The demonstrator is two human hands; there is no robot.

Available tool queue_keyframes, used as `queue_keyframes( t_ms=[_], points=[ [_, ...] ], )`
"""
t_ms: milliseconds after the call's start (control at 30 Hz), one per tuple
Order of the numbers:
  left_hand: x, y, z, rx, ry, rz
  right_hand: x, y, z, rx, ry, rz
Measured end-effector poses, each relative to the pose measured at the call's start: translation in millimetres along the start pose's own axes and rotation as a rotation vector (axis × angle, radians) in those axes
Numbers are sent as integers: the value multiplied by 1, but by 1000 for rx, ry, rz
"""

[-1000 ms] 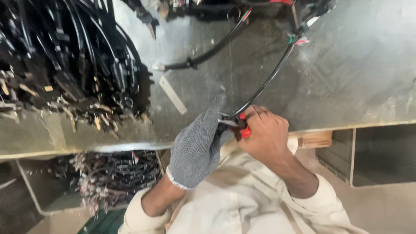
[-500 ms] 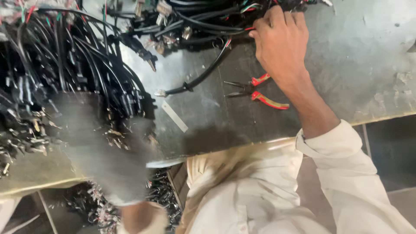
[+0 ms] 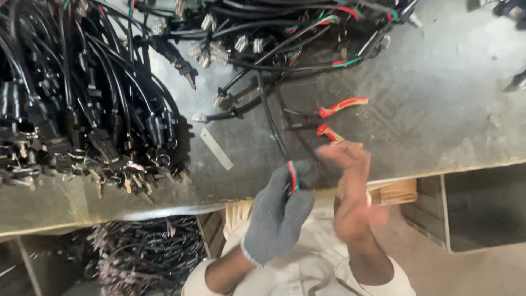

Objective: The person repeatedly picks a black wire harness from a pile, uses red-handled pliers to crimp a connector onto the wire end, and places the finished harness aside. The cycle of pick, crimp, and set-aside continues throughout the clip.

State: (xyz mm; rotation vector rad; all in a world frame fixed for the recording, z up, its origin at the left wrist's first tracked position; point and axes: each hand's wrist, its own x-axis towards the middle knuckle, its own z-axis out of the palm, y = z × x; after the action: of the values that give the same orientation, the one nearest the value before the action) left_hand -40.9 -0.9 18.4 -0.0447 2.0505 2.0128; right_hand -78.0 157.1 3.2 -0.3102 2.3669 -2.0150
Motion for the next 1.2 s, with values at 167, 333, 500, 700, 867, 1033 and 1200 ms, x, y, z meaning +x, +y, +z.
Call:
queue_keyframes(
  t_ms=[167, 333, 500, 700, 867, 1033, 1200],
  points=[
    [-35, -29, 8, 128, -64, 213, -11, 9, -3, 582, -270, 680],
    [-28, -84, 6, -723, 150, -145, -3, -10, 18, 869, -92, 449],
    [-32, -88, 10, -663, 337, -120, 53, -63, 54, 413, -340, 424],
    [-14, -90, -11, -692, 191, -180, 44, -82, 37, 433, -493, 380],
    [5, -110, -11, -46, -235, 26, -18, -58, 33, 431, -736, 27],
    [45, -74, 0, 36, -241, 128, -3, -76, 11, 207, -424, -200],
    [30, -13, -38, -1048, 90, 76, 1, -66, 14, -636, -159, -416]
  ],
)
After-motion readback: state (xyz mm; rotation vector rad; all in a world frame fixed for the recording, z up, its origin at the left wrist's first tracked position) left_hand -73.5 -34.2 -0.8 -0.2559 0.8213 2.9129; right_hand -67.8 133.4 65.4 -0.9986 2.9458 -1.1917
